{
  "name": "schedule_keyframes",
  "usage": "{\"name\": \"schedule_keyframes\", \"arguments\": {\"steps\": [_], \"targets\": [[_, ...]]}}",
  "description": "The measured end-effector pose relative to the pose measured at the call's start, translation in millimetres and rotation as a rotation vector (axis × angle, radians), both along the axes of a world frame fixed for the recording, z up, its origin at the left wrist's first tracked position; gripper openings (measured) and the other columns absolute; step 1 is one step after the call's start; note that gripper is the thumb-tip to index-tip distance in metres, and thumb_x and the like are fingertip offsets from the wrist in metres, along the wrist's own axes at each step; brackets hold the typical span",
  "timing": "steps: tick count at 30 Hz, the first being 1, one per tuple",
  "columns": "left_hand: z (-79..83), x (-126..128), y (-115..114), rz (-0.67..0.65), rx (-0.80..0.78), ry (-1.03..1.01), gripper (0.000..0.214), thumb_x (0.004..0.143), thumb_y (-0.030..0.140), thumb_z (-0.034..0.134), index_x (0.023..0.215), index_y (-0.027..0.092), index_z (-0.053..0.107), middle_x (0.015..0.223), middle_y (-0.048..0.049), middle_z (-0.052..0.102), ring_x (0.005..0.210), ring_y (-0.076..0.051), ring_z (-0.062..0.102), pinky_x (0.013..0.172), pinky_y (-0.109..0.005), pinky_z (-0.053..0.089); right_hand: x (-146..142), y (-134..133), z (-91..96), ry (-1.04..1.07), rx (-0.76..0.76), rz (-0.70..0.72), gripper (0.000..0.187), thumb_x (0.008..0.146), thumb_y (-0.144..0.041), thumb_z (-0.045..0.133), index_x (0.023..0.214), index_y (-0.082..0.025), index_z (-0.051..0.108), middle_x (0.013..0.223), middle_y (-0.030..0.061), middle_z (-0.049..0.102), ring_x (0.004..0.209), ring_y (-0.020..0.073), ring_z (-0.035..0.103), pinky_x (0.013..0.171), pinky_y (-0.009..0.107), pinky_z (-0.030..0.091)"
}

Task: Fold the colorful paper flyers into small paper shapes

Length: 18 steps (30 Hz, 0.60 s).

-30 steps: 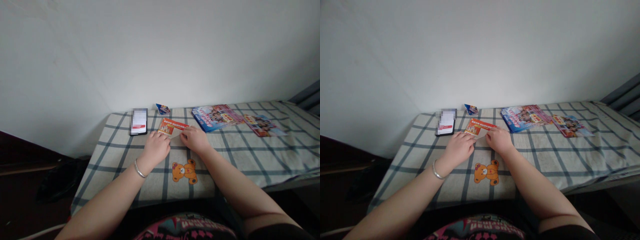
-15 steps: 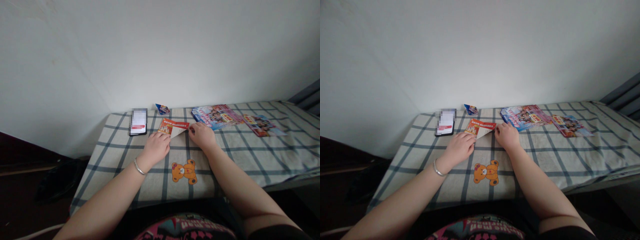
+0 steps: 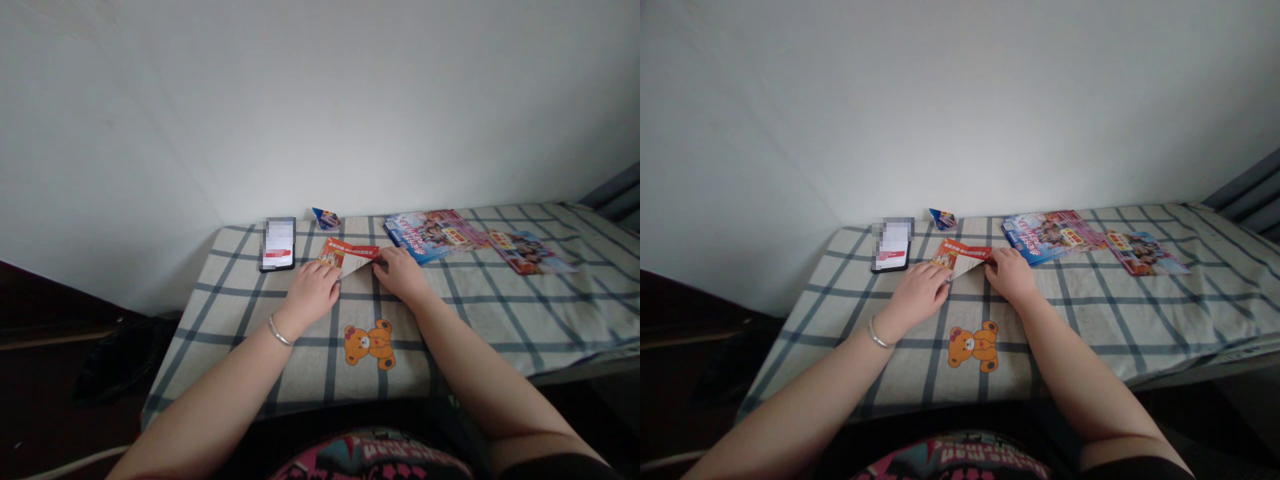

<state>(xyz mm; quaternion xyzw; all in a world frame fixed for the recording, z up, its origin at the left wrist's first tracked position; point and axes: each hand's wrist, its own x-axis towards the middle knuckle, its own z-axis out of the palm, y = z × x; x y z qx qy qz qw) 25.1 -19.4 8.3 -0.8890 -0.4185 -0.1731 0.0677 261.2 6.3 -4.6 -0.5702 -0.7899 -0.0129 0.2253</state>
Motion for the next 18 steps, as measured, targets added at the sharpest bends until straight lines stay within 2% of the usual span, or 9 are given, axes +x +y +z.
{"name": "schedule_keyframes", "arguments": {"steps": [4,8,11,13,16,18], "targets": [[-2.3,-2.3,2.1,-0.014,-0.029,-0.024,0.029,0.089,0.021,0.051,0.116,0.016,0.061,0.105,-0.0076,0.066,0.099,-0.024,0.056,0.087,-0.040,0.048,0.2,2.8,-6.4,0.147,0.017,0.074,0.026,0.083,-0.024,0.056,0.109,-0.018,0.058,0.104,0.0098,0.067,0.099,0.0254,0.060,0.090,0.040,0.047],[-3.2,-4.7,3.7,-0.038,-0.047,-0.022,0.029,0.089,0.021,0.053,0.115,0.017,0.062,0.106,-0.0072,0.065,0.099,-0.024,0.054,0.087,-0.039,0.048,-2.4,3.1,-10.0,0.281,0.017,0.124,0.051,0.081,-0.020,0.056,0.130,-0.018,0.046,0.107,0.0086,0.067,0.100,0.0236,0.061,0.094,0.040,0.048],[-3.5,-5.2,4.1,-0.057,-0.046,-0.015,0.029,0.088,0.021,0.054,0.115,0.019,0.063,0.105,-0.0074,0.064,0.099,-0.024,0.054,0.088,-0.040,0.048,-2.5,3.6,-9.9,0.307,0.035,0.102,0.059,0.080,-0.017,0.056,0.137,-0.018,0.041,0.108,0.0086,0.067,0.105,0.0247,0.058,0.097,0.042,0.046],[-3.8,-5.2,4.2,-0.066,-0.045,-0.012,0.029,0.088,0.021,0.054,0.115,0.019,0.064,0.104,-0.0080,0.063,0.098,-0.024,0.054,0.087,-0.041,0.048,-1.7,4.0,-8.9,0.303,0.034,0.086,0.052,0.080,-0.016,0.056,0.131,-0.018,0.048,0.104,0.0082,0.068,0.106,0.0250,0.058,0.096,0.042,0.046],[-3.9,-5.0,4.1,-0.065,-0.043,-0.012,0.028,0.088,0.021,0.054,0.115,0.019,0.064,0.104,-0.0085,0.063,0.098,-0.024,0.054,0.086,-0.042,0.048,-0.9,3.2,-5.6,0.282,0.009,0.088,0.025,0.082,-0.017,0.054,0.105,-0.020,0.063,0.096,0.0069,0.069,0.098,0.0221,0.060,0.091,0.037,0.048],[-3.7,-5.1,3.9,-0.065,-0.042,-0.018,0.028,0.088,0.022,0.054,0.114,0.019,0.064,0.104,-0.0083,0.063,0.098,-0.025,0.054,0.086,-0.042,0.048,-1.3,1.3,-2.2,0.266,0.010,0.078,0.016,0.084,-0.018,0.054,0.094,-0.020,0.066,0.092,0.0062,0.068,0.092,0.0204,0.061,0.087,0.035,0.049]]}}
